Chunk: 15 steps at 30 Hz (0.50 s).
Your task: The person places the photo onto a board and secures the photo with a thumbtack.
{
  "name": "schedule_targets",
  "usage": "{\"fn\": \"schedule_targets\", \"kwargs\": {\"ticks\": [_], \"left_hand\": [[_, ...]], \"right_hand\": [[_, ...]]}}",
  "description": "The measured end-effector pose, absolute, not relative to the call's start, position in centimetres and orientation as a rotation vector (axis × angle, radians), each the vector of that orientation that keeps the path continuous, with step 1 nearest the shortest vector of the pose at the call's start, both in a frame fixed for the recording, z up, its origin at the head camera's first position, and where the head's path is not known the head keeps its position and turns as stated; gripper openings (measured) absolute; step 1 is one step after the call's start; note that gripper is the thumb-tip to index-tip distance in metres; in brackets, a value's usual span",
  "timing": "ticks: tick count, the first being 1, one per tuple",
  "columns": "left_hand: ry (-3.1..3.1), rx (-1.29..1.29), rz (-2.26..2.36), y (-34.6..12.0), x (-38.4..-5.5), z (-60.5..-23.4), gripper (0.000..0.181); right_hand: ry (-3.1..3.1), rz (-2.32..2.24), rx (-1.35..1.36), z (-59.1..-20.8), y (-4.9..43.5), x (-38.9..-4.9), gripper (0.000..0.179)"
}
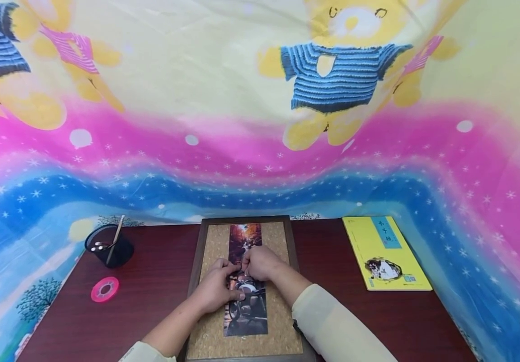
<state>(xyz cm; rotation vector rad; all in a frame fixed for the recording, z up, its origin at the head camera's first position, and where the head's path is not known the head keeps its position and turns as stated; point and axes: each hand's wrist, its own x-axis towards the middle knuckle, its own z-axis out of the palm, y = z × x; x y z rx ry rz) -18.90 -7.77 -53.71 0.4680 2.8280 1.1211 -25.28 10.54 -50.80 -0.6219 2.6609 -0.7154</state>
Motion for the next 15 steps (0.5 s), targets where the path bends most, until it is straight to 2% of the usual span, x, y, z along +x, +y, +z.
{"fn": "schedule_targets", "kwargs": {"ticks": [15], "left_hand": [[2.825, 0.564, 1.134, -8.34, -19.00, -53.56, 0.079]], "right_hand": [[2.586, -0.819, -0.613, -50.90, 11.13, -25.37, 0.020]]}}
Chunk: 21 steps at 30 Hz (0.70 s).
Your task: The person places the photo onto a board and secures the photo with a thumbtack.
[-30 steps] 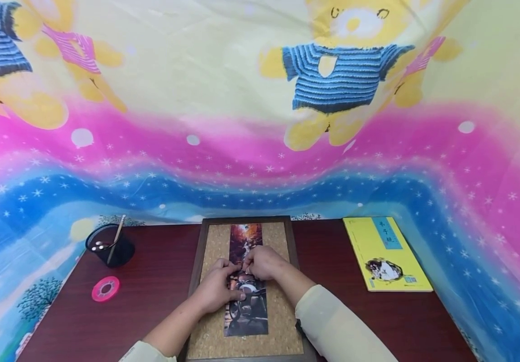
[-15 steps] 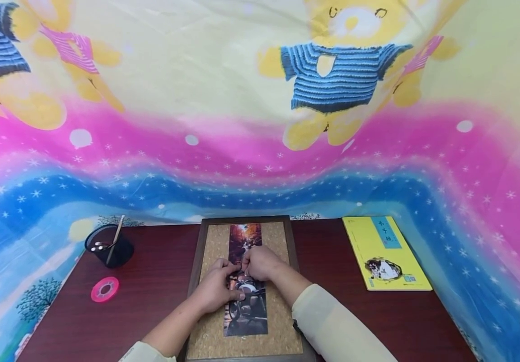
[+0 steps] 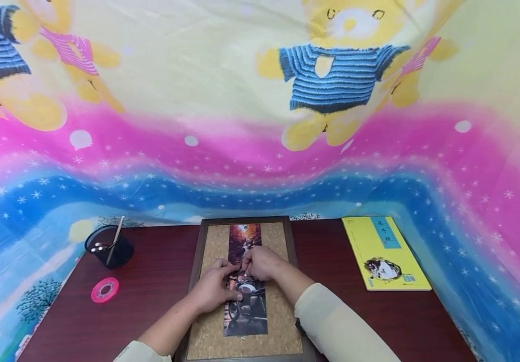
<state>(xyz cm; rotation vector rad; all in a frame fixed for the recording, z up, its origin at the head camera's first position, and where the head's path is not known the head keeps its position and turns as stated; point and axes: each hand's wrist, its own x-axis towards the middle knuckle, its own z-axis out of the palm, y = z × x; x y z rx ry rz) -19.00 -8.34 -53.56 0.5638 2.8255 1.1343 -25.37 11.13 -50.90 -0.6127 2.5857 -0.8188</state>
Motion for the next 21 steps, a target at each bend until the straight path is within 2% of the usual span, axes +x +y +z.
{"fn": "schedule_targets", "kwargs": {"ticks": [13, 21], "left_hand": [[2.692, 0.589, 1.197, -9.8, -19.0, -53.2, 0.081], [2.726, 0.631, 1.205, -11.1, -18.7, -52.9, 0.071]], "right_hand": [[2.603, -0.888, -0.717, -51.5, 13.5, -25.4, 0.013], [2.629, -0.952, -0.727, -51.4, 15.9, -24.2, 0.013]]}}
